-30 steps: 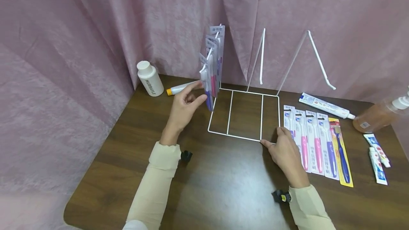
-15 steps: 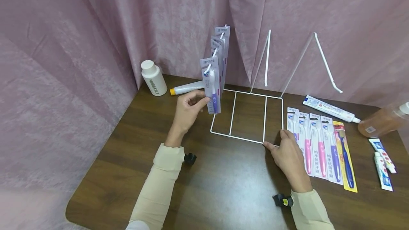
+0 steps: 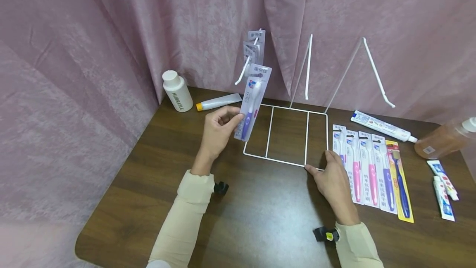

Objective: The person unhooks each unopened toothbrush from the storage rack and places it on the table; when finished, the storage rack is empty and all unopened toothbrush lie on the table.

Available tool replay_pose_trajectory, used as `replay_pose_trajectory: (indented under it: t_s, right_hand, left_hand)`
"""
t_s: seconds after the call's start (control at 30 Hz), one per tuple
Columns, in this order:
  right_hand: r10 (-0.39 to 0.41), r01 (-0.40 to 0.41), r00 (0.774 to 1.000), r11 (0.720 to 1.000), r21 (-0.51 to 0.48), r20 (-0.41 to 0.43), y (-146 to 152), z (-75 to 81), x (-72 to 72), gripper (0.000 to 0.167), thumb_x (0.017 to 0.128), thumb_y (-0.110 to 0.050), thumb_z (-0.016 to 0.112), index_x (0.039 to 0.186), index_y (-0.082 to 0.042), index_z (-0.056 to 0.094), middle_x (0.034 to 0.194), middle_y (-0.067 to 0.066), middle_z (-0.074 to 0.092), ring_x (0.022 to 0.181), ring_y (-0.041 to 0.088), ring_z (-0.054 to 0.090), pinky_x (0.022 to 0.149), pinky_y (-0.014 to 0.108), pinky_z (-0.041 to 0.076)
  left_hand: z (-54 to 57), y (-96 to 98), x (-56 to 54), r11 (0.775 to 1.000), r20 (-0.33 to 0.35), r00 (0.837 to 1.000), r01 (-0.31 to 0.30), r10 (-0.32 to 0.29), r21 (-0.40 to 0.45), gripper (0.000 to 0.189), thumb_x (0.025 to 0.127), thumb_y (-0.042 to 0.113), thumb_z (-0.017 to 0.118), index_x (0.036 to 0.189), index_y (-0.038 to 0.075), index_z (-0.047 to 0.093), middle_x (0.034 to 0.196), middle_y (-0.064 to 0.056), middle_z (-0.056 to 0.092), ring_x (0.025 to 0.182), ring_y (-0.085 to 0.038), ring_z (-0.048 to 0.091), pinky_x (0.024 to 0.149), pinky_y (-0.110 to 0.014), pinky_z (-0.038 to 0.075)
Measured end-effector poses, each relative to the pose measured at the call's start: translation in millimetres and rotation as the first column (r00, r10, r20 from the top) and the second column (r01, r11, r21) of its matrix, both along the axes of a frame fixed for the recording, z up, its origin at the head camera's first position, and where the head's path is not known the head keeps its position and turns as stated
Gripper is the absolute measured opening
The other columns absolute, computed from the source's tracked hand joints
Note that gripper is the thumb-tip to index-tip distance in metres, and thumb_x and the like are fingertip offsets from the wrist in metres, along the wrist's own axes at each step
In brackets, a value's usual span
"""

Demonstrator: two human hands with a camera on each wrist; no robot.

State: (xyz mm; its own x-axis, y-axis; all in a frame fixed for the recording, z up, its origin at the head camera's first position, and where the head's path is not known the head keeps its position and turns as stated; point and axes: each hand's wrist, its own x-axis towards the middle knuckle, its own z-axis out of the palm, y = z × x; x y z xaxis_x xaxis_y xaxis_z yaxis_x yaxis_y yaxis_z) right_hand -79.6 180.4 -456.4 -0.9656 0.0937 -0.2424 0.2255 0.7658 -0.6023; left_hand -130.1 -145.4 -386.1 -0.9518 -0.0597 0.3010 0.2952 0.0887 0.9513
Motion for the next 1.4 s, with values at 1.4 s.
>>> replay_pose_trajectory:
  t_s: [1.4]
  right_hand:
    - [-0.022, 0.022, 0.997, 1.0, -0.011, -0.077, 2, -7.4, -1.2, 0.092, 0.103, -0.029, 0.083, 0.167, 0.02, 0.037, 0.175, 0.042, 0.037, 0.161, 0.064, 0.039, 0.133, 0.073, 0.034]
  left_hand:
    - [-93.7, -67.8, -7.9, 0.909, 0.457, 0.88, 0.079, 0.129, -0.409, 0.024, 0.109, 0.017, 0.076, 0.119, -0.004, 0.082, 0.073, -0.002, 0.07, 0.063, -0.014, 0.062, 0.061, -0.029, 0.05]
